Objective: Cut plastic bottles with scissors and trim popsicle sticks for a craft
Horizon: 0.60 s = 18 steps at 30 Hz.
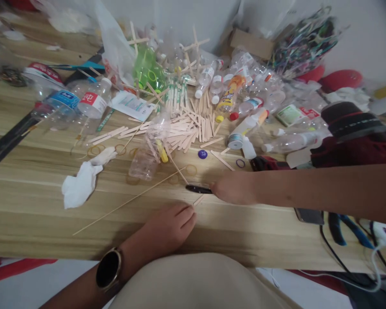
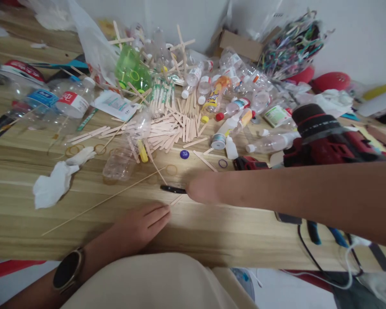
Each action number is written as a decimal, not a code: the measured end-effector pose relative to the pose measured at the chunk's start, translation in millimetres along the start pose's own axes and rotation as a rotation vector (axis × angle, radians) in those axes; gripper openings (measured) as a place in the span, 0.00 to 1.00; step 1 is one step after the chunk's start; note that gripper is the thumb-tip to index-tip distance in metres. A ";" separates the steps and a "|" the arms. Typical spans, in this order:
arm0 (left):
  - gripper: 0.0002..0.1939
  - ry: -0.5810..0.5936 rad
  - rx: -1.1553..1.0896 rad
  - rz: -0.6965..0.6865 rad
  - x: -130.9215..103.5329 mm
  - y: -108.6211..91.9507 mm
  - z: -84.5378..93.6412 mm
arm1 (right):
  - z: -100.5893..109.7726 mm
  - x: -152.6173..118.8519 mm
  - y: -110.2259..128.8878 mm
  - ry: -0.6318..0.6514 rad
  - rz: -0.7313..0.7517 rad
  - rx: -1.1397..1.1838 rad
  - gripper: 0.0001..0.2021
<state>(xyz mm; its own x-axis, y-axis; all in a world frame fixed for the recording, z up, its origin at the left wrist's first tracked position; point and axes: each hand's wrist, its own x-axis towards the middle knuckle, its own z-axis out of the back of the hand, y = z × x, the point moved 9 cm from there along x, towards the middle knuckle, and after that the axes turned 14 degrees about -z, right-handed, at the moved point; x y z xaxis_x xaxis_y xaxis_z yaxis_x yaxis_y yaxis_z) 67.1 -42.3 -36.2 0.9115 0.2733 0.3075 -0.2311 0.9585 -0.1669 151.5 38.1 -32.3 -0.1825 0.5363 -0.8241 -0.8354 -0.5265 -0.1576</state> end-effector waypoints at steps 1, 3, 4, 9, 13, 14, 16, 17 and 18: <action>0.13 -0.006 0.002 0.006 -3.8 0.1 1.8 | 2.1 -0.8 0.8 -0.034 -0.005 -0.013 0.15; 0.14 -0.016 0.022 0.019 -11.5 0.2 6.0 | 4.6 -0.3 1.5 -0.058 -0.022 -0.022 0.17; 0.14 -0.015 0.032 0.023 -14.9 0.2 7.8 | 5.0 0.9 1.7 -0.045 -0.025 -0.017 0.17; 0.15 -0.005 0.044 0.050 -22.6 2.2 10.4 | 1.1 9.2 -2.2 0.139 -0.016 0.106 0.16; 0.14 -0.058 0.069 0.032 -20.4 2.5 12.6 | -7.4 9.7 -7.0 0.114 -0.038 0.129 0.16; 0.14 -0.064 0.073 0.031 -19.9 2.8 13.2 | -8.9 8.9 -6.6 0.068 -0.034 0.115 0.12; 0.15 -0.080 0.083 0.034 -19.8 3.2 16.4 | -10.2 6.5 -5.1 -0.032 -0.026 0.090 0.11; 0.15 -0.088 0.088 0.037 -20.2 3.2 18.6 | -10.2 5.3 -4.9 -0.071 -0.029 0.085 0.13; 0.15 -0.094 0.092 0.039 -20.8 2.9 20.8 | -9.9 4.5 -5.1 -0.094 -0.036 0.088 0.15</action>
<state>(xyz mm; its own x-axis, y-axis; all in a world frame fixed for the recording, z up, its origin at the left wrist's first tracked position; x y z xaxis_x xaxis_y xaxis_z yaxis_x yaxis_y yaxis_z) 40.4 -43.5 -23.6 0.8663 0.3126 0.3896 -0.2996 0.9493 -0.0955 160.1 36.7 -40.6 -0.1964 0.6156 -0.7632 -0.8836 -0.4486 -0.1345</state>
